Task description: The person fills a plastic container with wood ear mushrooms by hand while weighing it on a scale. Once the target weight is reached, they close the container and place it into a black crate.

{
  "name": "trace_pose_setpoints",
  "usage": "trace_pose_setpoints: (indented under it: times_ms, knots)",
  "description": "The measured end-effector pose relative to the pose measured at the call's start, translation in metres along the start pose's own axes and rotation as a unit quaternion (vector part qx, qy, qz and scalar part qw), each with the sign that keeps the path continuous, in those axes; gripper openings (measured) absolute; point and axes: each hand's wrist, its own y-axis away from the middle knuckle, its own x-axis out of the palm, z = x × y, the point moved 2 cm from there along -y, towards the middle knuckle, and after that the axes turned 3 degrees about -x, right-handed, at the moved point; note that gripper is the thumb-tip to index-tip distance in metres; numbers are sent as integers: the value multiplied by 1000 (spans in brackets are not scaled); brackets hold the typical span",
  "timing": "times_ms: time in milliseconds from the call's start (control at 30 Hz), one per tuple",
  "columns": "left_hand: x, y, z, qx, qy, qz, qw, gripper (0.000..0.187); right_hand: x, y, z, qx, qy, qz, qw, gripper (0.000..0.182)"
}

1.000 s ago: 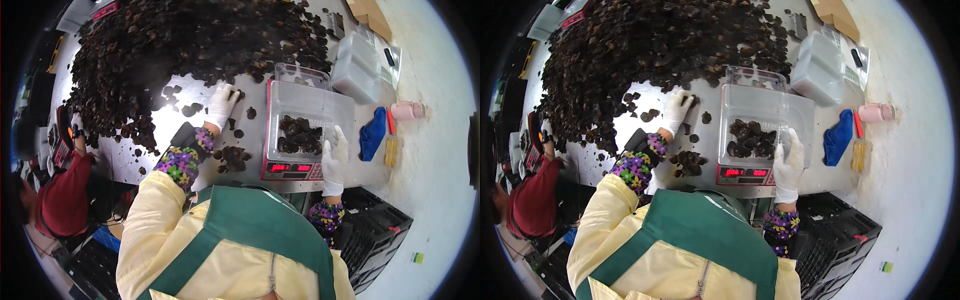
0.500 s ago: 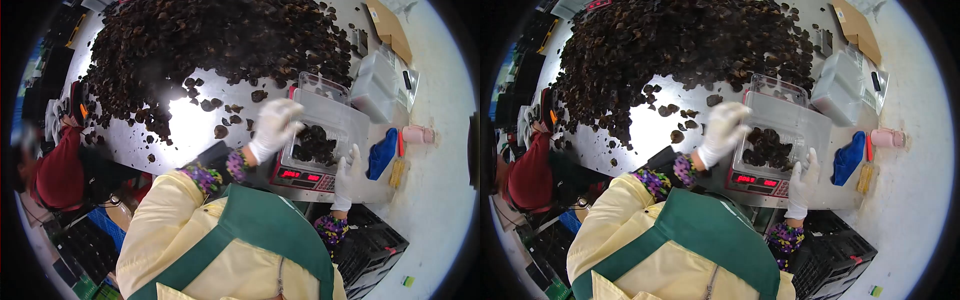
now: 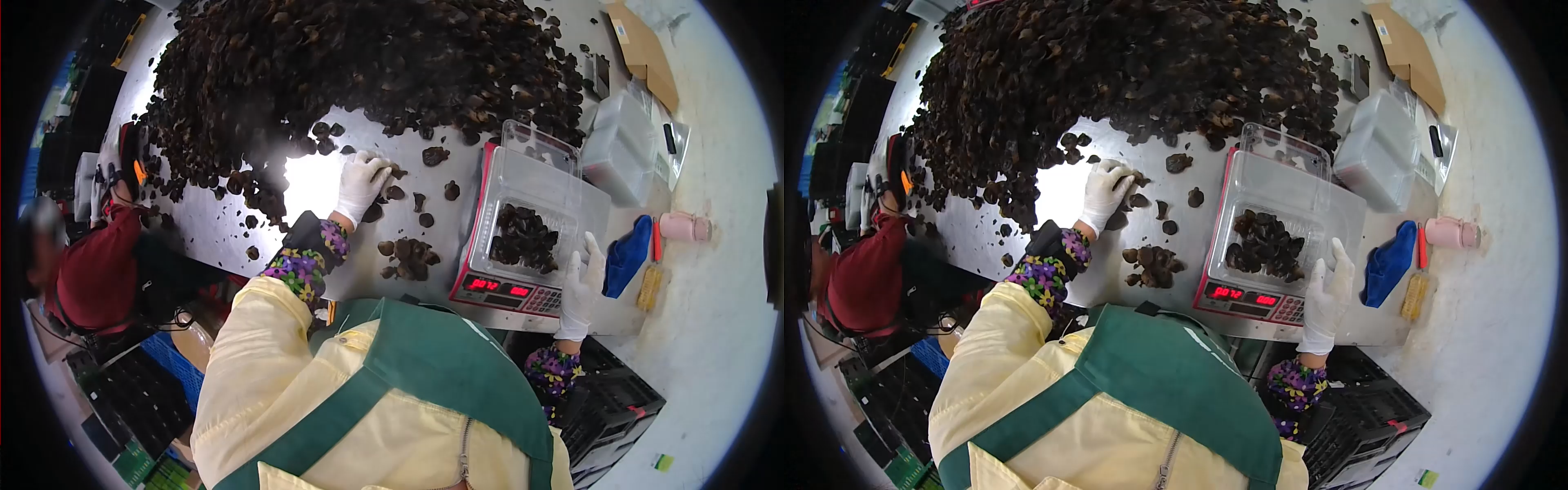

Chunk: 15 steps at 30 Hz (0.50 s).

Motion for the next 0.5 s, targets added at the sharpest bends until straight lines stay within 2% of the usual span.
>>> trace_pose_setpoints:
  times_ms: [67,100,167,233,333,433,467,500]
  knots:
    - [2,-2,3,-42,64,9,997,13,0,1,-1,-8,-2,0,1000,41]
    - [1,-3,3,-42,64,9,997,13,0,2,-1,-14,-5,0,1000,40]
    - [-1,-4,6,-97,107,-9,989,12,-2,3,2,-11,1,3,1000,40]
    - [-16,-9,-12,-130,76,32,988,19,-2,7,1,-5,7,7,1000,40]
    - [-21,-15,-36,-11,47,64,997,33,-1,9,1,-17,8,7,1000,39]
    - [11,-13,-12,36,84,119,989,29,-2,9,6,-10,9,13,1000,39]
    - [14,-16,-4,41,21,142,989,23,-3,9,6,-25,7,9,1000,39]
    - [10,-17,-8,43,22,142,989,23,-5,10,6,-40,5,6,999,39]
